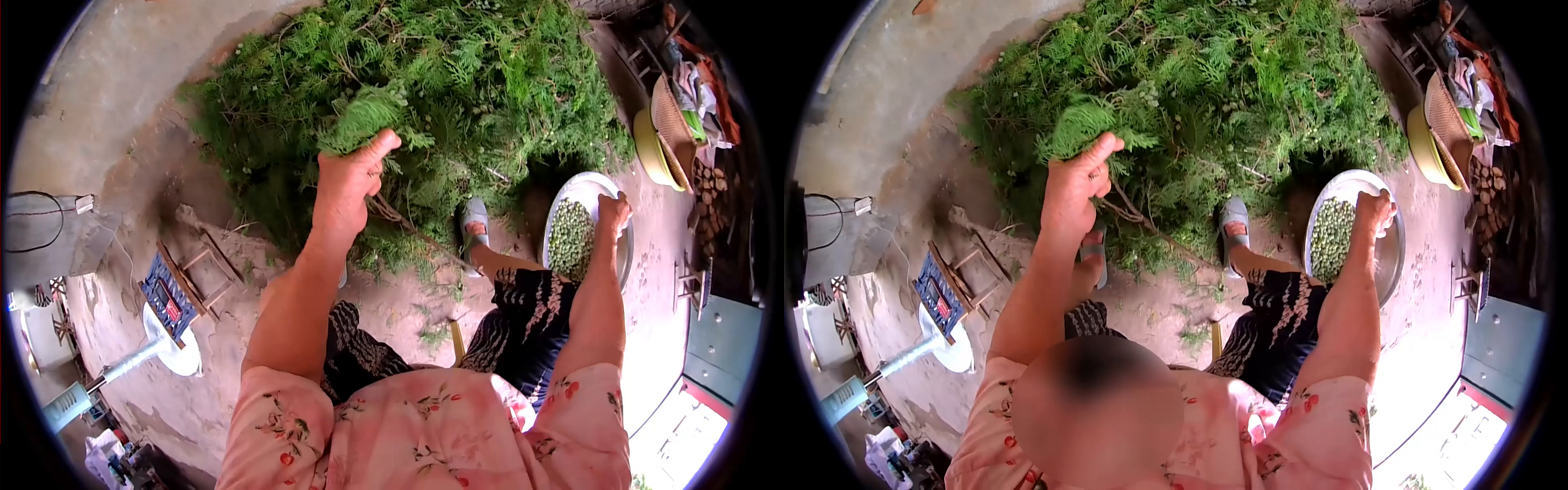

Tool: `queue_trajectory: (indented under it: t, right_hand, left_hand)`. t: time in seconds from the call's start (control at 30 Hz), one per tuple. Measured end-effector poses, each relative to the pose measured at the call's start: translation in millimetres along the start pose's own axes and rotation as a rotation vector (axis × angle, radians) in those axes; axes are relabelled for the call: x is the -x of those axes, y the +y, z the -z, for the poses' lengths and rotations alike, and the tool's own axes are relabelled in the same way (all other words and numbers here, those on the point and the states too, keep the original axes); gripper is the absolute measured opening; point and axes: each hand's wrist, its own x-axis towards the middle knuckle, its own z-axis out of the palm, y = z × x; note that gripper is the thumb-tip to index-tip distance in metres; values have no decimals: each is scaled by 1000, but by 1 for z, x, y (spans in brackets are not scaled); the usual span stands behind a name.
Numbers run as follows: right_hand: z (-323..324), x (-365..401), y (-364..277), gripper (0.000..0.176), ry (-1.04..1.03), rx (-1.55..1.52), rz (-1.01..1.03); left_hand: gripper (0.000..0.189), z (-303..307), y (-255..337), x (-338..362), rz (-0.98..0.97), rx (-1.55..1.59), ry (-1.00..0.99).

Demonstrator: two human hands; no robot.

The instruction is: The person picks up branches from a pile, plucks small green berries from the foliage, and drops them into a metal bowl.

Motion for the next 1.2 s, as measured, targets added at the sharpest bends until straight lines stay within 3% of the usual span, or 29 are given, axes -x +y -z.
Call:
queue_trajectory:
  t: [0.07,0.13,0.17,0.2,0.23,0.27,0.3,0.37,0.5,0.57,0.63,0.7,0.83,0.9,1.03,1.1,1.17,1.2]
  right_hand:
    - [24,-1,-2,33,-233,-263,169]
    - [56,21,-33,28,-518,-711,345]
    - [61,50,-47,23,-503,-1071,579]
    - [86,65,-75,22,-720,-559,782]
    - [73,94,-79,22,-699,-556,1113]
    - [107,129,-91,20,-495,-664,1335]
    - [107,162,-99,27,-850,-368,1212]
    - [109,202,-108,27,-995,-651,986]
    - [107,234,-103,21,-1021,-946,1014]
    - [127,240,-91,17,-805,-1135,858]
    - [150,238,-74,13,-824,-1125,793]
    - [165,240,-56,12,-826,-1216,645]
    - [181,240,-32,13,-847,-1241,506]
    - [200,239,-26,15,-906,-1203,500]
    - [210,245,-12,15,-816,-1266,569]
    - [210,248,-7,15,-753,-1289,514]
    - [215,252,-6,16,-732,-1294,532]
    - [216,255,-4,17,-704,-1286,563]
  left_hand:
    - [23,1,-3,0,7,34,11]
    - [24,4,-11,1,8,62,-27]
    - [24,4,-13,3,5,60,-28]
    - [24,2,-14,5,18,72,-25]
    - [24,-1,-16,7,29,86,-22]
    - [23,-3,-18,11,13,101,-28]
    - [23,-9,-17,16,-8,146,1]
    - [23,-17,-20,23,-60,191,-1]
    - [21,-33,-27,49,-91,153,-51]
    - [19,-25,-13,53,-160,171,-38]
    - [16,-16,4,58,-260,213,-20]
    - [13,2,25,57,-164,288,178]
    - [8,60,35,53,-161,645,155]
    - [10,67,37,73,-233,632,320]
    - [19,97,3,111,-217,567,547]
    - [29,127,-47,127,-143,498,371]
    - [35,93,-49,162,115,171,84]
    - [38,74,-56,170,222,232,56]
